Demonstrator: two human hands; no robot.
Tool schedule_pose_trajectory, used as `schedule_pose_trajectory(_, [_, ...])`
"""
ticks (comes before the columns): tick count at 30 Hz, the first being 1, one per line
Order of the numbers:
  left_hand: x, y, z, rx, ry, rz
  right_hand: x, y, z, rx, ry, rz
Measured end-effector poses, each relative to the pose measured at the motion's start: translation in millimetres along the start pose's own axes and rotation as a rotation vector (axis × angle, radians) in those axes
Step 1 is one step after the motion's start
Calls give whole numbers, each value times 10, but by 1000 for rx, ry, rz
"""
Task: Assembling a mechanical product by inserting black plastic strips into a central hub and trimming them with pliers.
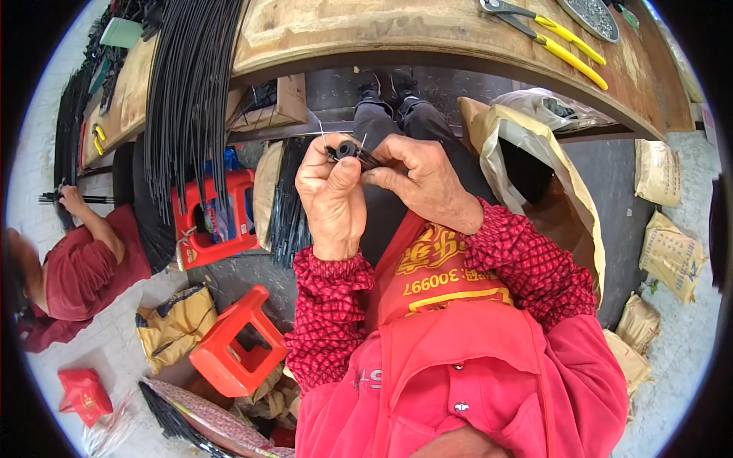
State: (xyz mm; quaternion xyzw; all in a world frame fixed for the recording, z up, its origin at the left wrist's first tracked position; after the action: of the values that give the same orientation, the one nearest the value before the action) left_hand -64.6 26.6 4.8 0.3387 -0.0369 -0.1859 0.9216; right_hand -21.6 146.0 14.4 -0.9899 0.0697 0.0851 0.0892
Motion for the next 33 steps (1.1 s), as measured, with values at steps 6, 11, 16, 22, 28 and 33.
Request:
schedule_pose_trajectory(6, [61,15,90,-38,15,29,32,-63,-147,-118,-77,-5])
schedule_pose_trajectory(11, [34,37,47,14,-24,-6,-15,-86,-110,-139,-43,-104])
schedule_pose_trajectory(16, [39,42,14,140,-64,-36,-11,-90,-164,-74,-152,7])
schedule_pose_trajectory(22, [55,98,41,54,-89,-97,11,-79,-114,-168,-11,-113])
schedule_pose_trajectory(28, [-45,242,8,136,-258,-342,-40,-140,-101,-273,94,-300])
schedule_pose_trajectory(33, [-131,320,42,143,-248,-393,-58,-180,-192,-334,121,-310])
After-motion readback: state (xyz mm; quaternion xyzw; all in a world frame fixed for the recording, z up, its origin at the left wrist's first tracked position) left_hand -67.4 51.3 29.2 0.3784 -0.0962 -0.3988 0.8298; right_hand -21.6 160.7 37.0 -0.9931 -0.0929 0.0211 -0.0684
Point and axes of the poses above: each hand's wrist, its own x-axis away from the middle knuckle, its own y-axis out of the palm, z = x × y, the point moved 7 cm from there along -x, towards the middle knuckle, and after that the axes turned 1 degree about z, right-handed, at the moved point
